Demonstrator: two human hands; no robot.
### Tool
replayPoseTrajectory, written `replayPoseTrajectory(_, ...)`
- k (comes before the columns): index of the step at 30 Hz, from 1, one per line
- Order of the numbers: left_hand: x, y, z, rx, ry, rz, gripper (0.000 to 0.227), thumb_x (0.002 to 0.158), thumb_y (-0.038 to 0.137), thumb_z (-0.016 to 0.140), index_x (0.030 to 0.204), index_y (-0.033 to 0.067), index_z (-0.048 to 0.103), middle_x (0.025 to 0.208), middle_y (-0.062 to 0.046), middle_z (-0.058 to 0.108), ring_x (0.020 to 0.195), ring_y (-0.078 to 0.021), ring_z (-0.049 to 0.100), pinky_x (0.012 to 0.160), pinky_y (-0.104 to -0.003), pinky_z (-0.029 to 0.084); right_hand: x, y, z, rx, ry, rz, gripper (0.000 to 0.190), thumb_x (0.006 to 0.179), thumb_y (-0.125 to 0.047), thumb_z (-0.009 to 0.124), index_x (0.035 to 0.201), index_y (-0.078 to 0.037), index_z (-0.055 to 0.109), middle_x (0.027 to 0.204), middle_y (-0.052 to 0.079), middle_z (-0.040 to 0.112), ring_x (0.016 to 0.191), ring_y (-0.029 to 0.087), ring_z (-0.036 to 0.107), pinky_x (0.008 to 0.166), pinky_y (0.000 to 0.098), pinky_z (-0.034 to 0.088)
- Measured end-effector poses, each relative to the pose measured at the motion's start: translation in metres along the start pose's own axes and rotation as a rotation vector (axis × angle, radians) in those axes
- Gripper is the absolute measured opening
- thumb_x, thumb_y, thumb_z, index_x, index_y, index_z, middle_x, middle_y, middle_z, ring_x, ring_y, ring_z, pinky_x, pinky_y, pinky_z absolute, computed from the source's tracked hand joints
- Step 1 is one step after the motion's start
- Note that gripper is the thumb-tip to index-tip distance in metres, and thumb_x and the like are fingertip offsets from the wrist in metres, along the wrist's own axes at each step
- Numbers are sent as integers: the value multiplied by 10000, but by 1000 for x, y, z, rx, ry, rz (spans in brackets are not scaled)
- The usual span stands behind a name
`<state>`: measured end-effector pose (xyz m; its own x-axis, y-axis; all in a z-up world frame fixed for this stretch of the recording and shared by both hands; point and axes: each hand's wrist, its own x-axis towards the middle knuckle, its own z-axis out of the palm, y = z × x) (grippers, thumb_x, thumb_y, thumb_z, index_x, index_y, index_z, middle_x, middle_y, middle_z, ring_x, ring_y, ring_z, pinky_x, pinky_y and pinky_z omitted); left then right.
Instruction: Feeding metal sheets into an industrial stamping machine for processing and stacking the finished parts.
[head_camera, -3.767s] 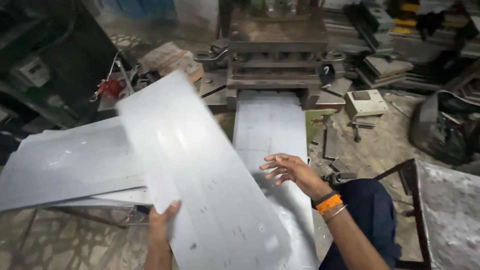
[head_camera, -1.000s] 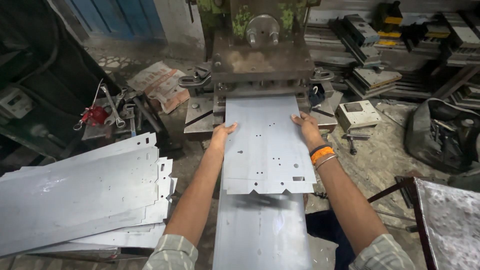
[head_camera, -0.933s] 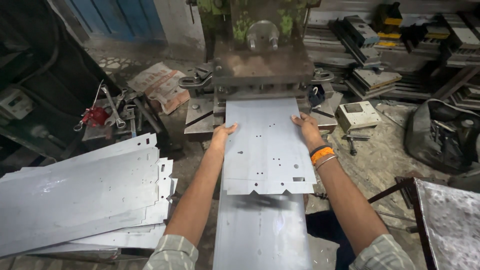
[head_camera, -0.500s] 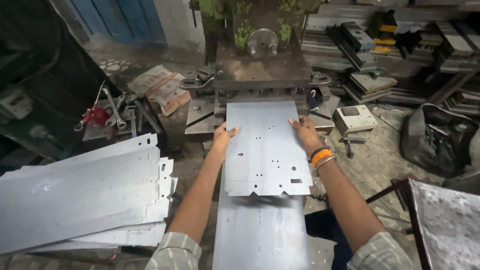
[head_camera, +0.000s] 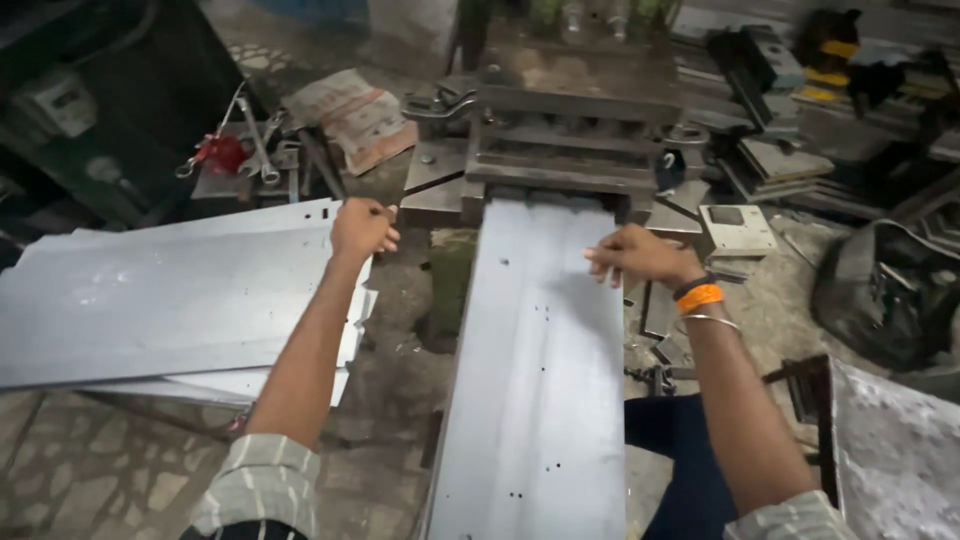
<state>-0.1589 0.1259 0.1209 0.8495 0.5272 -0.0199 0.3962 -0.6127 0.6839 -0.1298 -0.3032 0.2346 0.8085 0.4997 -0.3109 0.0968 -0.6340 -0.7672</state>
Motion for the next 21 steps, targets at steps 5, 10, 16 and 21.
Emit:
replayPoseTrajectory(5, 44, -121, -15, 203, 229, 12, 286, 938, 449, 685, 1109, 226, 737, 999, -75, 726, 1014, -340, 706, 888, -485, 561, 56, -46, 86, 161, -107, -184, 231, 969, -193, 654, 923, 14, 744, 763, 156, 738, 592, 222, 707, 462, 280, 535)
replayPoseTrajectory(10, -37, -189, 17, 543, 358, 58, 724, 1046, 499, 500, 1504, -61, 475, 1565, -306, 439, 1481, -438, 368, 1181, -585, 312, 143, -40, 237, 597, -265, -189, 363, 922, -154, 732, 1179, 88, 644, 1052, 267, 732, 877, 341, 759, 680, 424, 645)
replayPoseTrajectory(16, -122, -127, 10, 379, -240, -70, 764, 1102, 505, 197, 1621, -50, 123, 1705, -255, 79, 1597, -341, 20, 1295, -482, 3, 288, 93, 440, 791, -156, 274, 828, 866, -252, 813, 1519, -73, 337, 1356, 205, 552, 1141, 332, 645, 896, 460, 619)
replayPoseTrajectory(21, -174, -120, 4, -215, -59, -87, 626, 946, 271, 608, 1551, 252, 451, 1430, -106, 622, 1360, -342, 531, 1119, -488, 451, 332, 117, 490, 581, 51, 535, 597, 797, -297, 846, 1288, -26, 642, 1183, 197, 717, 1028, 363, 722, 689, 521, 636)
